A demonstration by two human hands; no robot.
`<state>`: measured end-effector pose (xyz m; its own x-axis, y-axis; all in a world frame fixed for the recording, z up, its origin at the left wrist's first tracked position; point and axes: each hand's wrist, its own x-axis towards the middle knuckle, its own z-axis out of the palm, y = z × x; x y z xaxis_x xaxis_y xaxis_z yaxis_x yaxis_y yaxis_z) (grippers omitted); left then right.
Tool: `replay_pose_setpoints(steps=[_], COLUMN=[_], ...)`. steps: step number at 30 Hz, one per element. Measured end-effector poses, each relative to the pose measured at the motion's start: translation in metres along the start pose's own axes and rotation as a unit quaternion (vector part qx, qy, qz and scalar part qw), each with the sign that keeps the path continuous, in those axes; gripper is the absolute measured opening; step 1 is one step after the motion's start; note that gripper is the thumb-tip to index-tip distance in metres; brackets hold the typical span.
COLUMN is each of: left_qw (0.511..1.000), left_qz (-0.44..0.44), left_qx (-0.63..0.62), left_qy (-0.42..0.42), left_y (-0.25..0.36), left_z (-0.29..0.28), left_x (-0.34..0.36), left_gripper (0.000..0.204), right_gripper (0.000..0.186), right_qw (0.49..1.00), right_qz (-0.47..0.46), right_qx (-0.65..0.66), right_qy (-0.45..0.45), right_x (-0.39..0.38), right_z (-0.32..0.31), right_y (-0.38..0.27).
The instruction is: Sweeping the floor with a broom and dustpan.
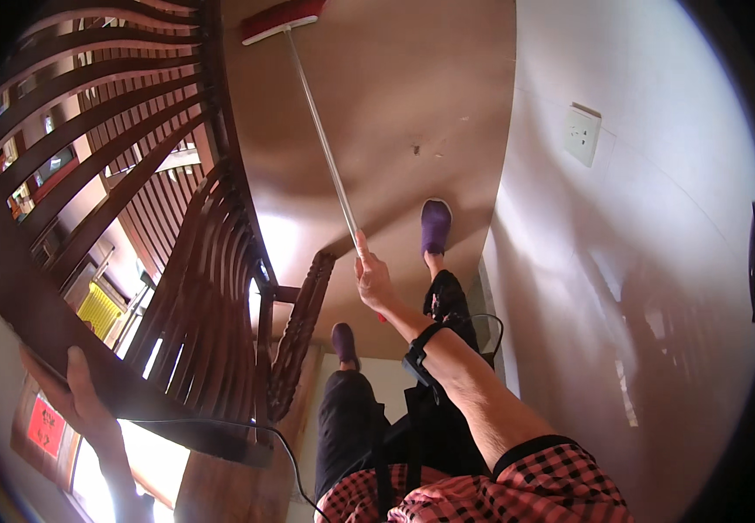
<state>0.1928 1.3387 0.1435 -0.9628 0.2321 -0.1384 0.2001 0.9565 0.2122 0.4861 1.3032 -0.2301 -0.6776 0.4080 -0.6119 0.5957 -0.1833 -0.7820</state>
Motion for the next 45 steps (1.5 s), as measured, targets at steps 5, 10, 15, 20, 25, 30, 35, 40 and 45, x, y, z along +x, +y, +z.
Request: replay_pose_setpoints(steps=[5, 10, 15, 20, 25, 30, 35, 40, 45], left_qw=[0.999, 1.000, 1.000, 0.999, 0.995, 0.988, 0.976, 0.973, 0.966], left_qz=[0.040, 0.012, 0.027, -0.004, 0.068, 0.150, 0.184, 0.203, 0.225], left_qx=[0.010, 0.014, -0.001, -0.046, 0.060, 0.022, -0.115, -0.111, -0.126], left_qy=[0.013, 0.021, -0.003, -0.016, 0.029, -0.004, -0.015, 0.000, -0.007], left_y=[-0.001, -0.003, -0.009, -0.006, -0.031, -0.022, -0.029, -0.038, -0.045], left_z=[0.004, -0.002, 0.007, 0.005, 0.003, 0.008, 0.015, 0.013, 0.016], left_x=[0.002, 0.000, -0.008, -0.002, 0.007, 0.014, 0.012, 0.024, 0.030], left_gripper=[0.055, 0.057, 0.057, 0.058, 0.063, 0.054, 0.051, 0.053, 0.058], right_gripper=[0.064, 0.054, 0.050, 0.052, 0.049, 0.048, 0.048, 0.045, 0.044], right_qw=[0.997, 0.995, 0.956, 0.950, 0.924, 0.904, 0.896, 0.882, 0.898], right_qz=[0.050, -0.045, 0.023, -0.014, 0.018, -0.023, 0.028, 0.047, 0.034], right_qx=[-0.046, -0.074, -0.215, -0.241, -0.294, -0.367, -0.397, -0.440, -0.427], right_qy=[-0.026, -0.054, -0.199, -0.200, -0.243, -0.217, -0.198, -0.162, -0.096], right_x=[-0.029, 0.016, 0.133, 0.142, 0.062, -0.030, -0.102, -0.152, -0.220], right_z=[0.033, 0.049, 0.039, 0.020, -0.009, -0.062, -0.111, -0.152, -0.180], right_y=[-0.004, -0.020, -0.057, -0.053, -0.046, -0.033, -0.044, -0.047, -0.074])
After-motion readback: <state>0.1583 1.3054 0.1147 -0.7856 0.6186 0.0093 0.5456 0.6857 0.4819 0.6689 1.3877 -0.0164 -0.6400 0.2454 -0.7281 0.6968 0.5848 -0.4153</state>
